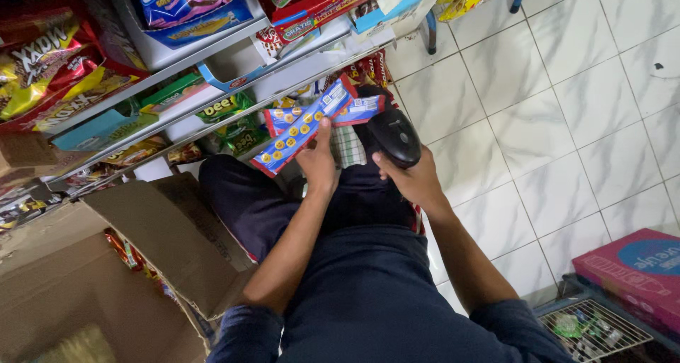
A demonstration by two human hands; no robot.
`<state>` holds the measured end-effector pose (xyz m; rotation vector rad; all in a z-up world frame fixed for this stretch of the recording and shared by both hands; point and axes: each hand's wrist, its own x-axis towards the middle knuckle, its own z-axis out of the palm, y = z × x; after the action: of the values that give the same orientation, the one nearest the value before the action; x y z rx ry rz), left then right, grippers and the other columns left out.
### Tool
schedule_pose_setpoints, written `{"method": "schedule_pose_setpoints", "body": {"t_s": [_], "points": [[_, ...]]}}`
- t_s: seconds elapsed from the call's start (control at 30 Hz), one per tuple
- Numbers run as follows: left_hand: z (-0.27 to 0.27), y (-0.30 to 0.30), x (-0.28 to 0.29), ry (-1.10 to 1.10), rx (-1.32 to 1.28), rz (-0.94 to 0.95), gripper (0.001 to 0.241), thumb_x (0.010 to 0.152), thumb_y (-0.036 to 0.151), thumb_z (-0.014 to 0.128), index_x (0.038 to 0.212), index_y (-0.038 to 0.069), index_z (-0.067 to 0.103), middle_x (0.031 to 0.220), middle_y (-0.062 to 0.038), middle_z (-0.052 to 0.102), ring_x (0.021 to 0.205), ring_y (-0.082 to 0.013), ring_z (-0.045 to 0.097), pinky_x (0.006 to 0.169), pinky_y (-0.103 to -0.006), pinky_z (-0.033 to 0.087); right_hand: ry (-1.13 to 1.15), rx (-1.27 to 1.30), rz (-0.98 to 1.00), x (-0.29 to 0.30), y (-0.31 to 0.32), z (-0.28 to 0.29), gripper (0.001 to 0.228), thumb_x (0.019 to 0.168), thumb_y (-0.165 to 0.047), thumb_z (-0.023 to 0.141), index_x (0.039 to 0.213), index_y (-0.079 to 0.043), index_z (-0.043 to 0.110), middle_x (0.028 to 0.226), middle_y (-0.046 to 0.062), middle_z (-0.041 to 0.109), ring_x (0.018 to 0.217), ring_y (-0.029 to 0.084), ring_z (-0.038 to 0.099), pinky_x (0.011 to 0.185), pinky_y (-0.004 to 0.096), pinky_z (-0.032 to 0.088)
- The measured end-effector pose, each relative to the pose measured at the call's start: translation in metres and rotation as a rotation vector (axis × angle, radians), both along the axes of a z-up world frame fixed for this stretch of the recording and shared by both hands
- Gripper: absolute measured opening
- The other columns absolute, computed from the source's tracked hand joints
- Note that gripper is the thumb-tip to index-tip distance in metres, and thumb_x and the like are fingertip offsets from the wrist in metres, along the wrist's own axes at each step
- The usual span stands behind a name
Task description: The person takes snack packages out of a cardboard box, scans them using a handheld barcode scanner, and places some onto the store shelves.
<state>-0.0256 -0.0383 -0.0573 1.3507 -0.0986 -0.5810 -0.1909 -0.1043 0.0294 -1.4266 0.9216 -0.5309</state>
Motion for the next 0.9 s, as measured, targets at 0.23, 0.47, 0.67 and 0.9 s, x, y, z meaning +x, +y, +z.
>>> {"method": "schedule_pose_setpoints", "body": {"t_s": [0.23, 0.47, 0.67, 0.9], "points": [[-0.001, 0.001, -0.003, 0.019, -0.076, -0.009, 0.029, 0.097, 0.013, 0.074, 0.121, -0.002, 0.067, 0.118, -0.008, 0.071, 0.105, -0.0138, 0.063, 0.097, -0.0313, 0.05, -0.044, 0.029, 0.002, -0.003, -0.002, -0.009, 0.015, 0.092, -0.01, 0.077, 0.095, 0.002, 0.069, 0.074, 0.003, 0.07, 0.064, 0.01, 0.066, 0.059, 0.025, 0.055], [0.007, 0.004, 0.0, 0.039, -0.137, -0.097, 0.028, 0.096, 0.013, 0.075, 0.12, -0.001, 0.069, 0.116, -0.006, 0.071, 0.104, -0.0134, 0.065, 0.098, -0.0314, 0.05, -0.17, 0.048, -0.276, 0.008, -0.023, -0.037, 0.025, 0.09, -0.006, 0.078, 0.111, 0.002, 0.069, 0.092, 0.004, 0.072, 0.072, 0.011, 0.064, 0.066, 0.027, 0.053], [0.015, 0.005, 0.007, 0.107, -0.216, -0.155, 0.029, 0.093, 0.012, 0.078, 0.118, 0.003, 0.068, 0.115, -0.005, 0.07, 0.104, -0.0132, 0.064, 0.098, -0.0323, 0.051, -0.407, 0.164, -0.315, 0.024, -0.033, -0.049, 0.035, 0.086, -0.005, 0.081, 0.117, 0.001, 0.065, 0.099, 0.006, 0.07, 0.085, 0.014, 0.07, 0.077, 0.029, 0.059], [0.046, 0.033, 0.032, 0.164, -0.411, -0.184, 0.026, 0.097, 0.014, 0.075, 0.12, 0.005, 0.07, 0.118, -0.004, 0.072, 0.11, -0.0135, 0.065, 0.102, -0.0328, 0.05, -0.253, -0.252, -0.171, 0.018, -0.052, -0.028, 0.034, 0.09, -0.004, 0.084, 0.118, -0.002, 0.067, 0.109, 0.002, 0.068, 0.098, 0.012, 0.064, 0.088, 0.029, 0.054]]}}
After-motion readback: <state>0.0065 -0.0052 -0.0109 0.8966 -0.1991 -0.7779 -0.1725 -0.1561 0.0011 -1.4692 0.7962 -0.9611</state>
